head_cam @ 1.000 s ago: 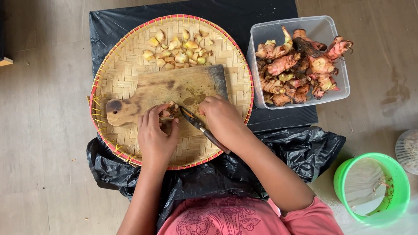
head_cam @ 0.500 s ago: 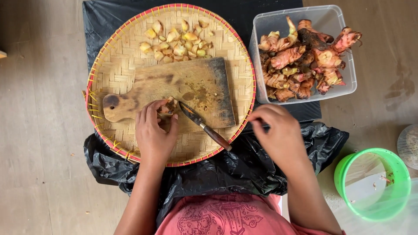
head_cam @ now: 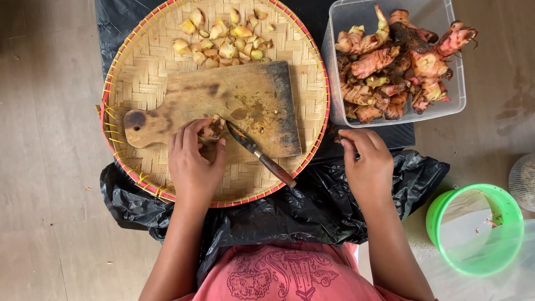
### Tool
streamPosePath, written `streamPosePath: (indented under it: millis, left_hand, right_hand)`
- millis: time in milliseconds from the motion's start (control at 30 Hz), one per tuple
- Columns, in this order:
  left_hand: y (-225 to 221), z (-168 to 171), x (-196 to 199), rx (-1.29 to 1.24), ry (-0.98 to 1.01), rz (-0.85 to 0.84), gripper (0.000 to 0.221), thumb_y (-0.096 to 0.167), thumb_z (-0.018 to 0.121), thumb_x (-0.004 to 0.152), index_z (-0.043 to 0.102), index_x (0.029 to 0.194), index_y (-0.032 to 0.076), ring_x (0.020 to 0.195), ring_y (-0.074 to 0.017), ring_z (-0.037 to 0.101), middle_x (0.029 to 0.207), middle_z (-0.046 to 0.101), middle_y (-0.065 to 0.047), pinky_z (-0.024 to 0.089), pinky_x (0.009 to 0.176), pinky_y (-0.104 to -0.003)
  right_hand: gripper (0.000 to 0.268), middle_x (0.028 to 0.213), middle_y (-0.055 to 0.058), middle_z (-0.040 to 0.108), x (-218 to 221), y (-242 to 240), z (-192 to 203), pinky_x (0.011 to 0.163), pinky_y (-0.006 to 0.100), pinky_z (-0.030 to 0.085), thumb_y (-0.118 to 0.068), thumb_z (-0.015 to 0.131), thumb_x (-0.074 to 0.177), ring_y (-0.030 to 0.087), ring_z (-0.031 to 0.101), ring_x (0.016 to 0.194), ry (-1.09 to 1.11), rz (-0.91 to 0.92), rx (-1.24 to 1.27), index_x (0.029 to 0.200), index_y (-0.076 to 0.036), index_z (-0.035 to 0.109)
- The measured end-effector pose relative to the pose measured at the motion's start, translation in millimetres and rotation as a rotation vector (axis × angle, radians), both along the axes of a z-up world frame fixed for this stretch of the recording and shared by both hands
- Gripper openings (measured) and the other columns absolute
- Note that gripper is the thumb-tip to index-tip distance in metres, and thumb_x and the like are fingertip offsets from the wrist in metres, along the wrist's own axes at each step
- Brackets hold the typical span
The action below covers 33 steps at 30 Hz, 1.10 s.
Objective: Slicing and scraping galangal roots on a wooden cutting board using a knife
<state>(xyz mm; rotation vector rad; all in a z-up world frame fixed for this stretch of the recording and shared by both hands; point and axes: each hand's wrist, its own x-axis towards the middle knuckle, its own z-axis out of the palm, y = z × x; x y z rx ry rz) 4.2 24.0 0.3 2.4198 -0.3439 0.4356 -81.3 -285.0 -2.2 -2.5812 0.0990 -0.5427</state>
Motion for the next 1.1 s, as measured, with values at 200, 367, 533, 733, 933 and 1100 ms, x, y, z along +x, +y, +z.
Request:
streamPosePath:
  millis: [200, 367, 533, 733, 933, 1100]
  left_hand:
    - [-1, 6, -3, -0.012, 0.024, 0.002, 0.044, 0.008, 0.08, 0.081, 0.066, 0.122, 0.006, 0.098, -0.0368, 0.065, 0.113, 0.067, -0.016, 0.055, 0.08, -0.042]
    - [2, -6, 0, 0.005, -0.001, 0.018, 0.047, 0.013, 0.081, 0.079, 0.065, 0.123, 0.01, 0.101, -0.0353, 0.065, 0.115, 0.066, -0.012, 0.055, 0.082, -0.044]
    - [4, -5, 0, -0.011, -0.004, 0.012, 0.046, 0.012, 0.08, 0.08, 0.065, 0.123, 0.01, 0.102, -0.0352, 0.065, 0.116, 0.066, -0.011, 0.056, 0.083, -0.043]
    - [3, -5, 1, -0.012, 0.01, 0.009, 0.046, 0.013, 0.08, 0.08, 0.066, 0.123, 0.011, 0.103, -0.0337, 0.065, 0.116, 0.067, -0.01, 0.056, 0.083, -0.043]
    - [4, -6, 2, -0.007, 0.014, 0.006, 0.046, 0.012, 0.081, 0.08, 0.065, 0.123, 0.011, 0.103, -0.0337, 0.064, 0.117, 0.066, -0.01, 0.055, 0.086, -0.043]
    - [2, -1, 1, 0.004, -0.001, 0.001, 0.045, 0.011, 0.081, 0.08, 0.065, 0.122, 0.008, 0.101, -0.0354, 0.064, 0.116, 0.067, -0.013, 0.054, 0.084, -0.044]
  right_hand:
    - [0.019, 0.101, 0.006, 0.07, 7, 17, 7, 0.082, 0.039, 0.059, -0.002, 0.069, 0.099, 0.028, 0.071, 0.094, -0.148, 0.13, 0.04, 0.114, -0.008, 0.077]
    - [0.018, 0.099, 0.01, 0.072, 42, 69, 13, 0.086, 0.039, 0.057, -0.003, 0.072, 0.094, 0.029, 0.07, 0.096, -0.124, 0.38, 0.037, 0.11, -0.007, 0.077]
    - [0.014, 0.101, 0.011, 0.072, 70, 100, 2, 0.089, 0.036, 0.056, -0.009, 0.063, 0.1, 0.027, 0.067, 0.106, -0.012, 0.495, -0.078, 0.103, -0.005, 0.075]
    - [0.015, 0.088, 0.011, 0.07, 50, 75, 13, 0.087, 0.033, 0.054, -0.01, 0.061, 0.102, 0.024, 0.067, 0.092, 0.196, 0.314, -0.24, 0.101, -0.006, 0.075]
    - [0.017, 0.097, 0.009, 0.07, 3, 15, 25, 0.085, 0.033, 0.056, -0.009, 0.064, 0.103, 0.025, 0.069, 0.093, 0.226, 0.033, -0.213, 0.116, -0.007, 0.075]
    - [0.043, 0.11, 0.021, 0.069, 2, 12, 9, 0.09, 0.047, 0.058, 0.005, 0.072, 0.088, 0.04, 0.069, 0.106, 0.253, -0.003, -0.148, 0.131, 0.0, 0.069]
